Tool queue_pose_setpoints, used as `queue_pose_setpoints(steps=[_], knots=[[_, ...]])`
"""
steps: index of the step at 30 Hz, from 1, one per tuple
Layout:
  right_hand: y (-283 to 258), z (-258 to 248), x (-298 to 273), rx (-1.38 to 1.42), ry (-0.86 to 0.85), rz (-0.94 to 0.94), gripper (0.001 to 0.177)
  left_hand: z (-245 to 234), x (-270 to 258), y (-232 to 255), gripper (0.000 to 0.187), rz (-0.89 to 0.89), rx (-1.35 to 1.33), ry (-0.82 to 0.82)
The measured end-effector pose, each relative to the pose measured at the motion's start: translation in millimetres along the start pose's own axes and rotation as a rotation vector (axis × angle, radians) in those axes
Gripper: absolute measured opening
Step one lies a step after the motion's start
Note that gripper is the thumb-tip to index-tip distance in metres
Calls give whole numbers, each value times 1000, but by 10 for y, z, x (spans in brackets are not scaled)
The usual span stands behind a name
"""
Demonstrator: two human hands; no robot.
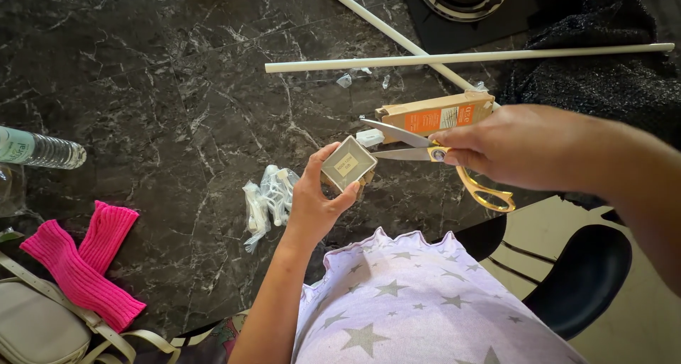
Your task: The person uses scissors to cut open a small cardboard box, removes a plastic-wrapped item, and places the packaging aside. They then open a second similar box and remove its contents in the same way.
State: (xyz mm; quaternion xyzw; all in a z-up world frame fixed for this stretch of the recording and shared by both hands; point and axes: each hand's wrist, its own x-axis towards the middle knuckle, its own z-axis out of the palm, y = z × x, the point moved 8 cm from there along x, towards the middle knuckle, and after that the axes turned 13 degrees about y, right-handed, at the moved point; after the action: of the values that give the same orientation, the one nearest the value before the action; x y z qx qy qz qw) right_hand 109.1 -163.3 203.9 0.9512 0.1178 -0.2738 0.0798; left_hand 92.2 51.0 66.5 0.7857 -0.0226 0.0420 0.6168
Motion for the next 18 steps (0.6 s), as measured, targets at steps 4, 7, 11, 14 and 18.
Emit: queue_pose_setpoints(steps=[4,7,11,14,18], knots=[[97,22,22,-74,-138,60,39,10,-3,-21,67,-37,-13,-6],[68,-58,63,-49,-135,17,35,27,-9,-45,67,-73,-40,-20],[3,-122,73,-64,-131,-3,34,42,6,-51,67,-69,-57,-18],[-33,-180,117,-29,-139,-4,34,61,31,-40,67,-47,-51,-21],[131,-191,175,-121,-292,178,34,79,59,-44,69,-27,-11,-36]])
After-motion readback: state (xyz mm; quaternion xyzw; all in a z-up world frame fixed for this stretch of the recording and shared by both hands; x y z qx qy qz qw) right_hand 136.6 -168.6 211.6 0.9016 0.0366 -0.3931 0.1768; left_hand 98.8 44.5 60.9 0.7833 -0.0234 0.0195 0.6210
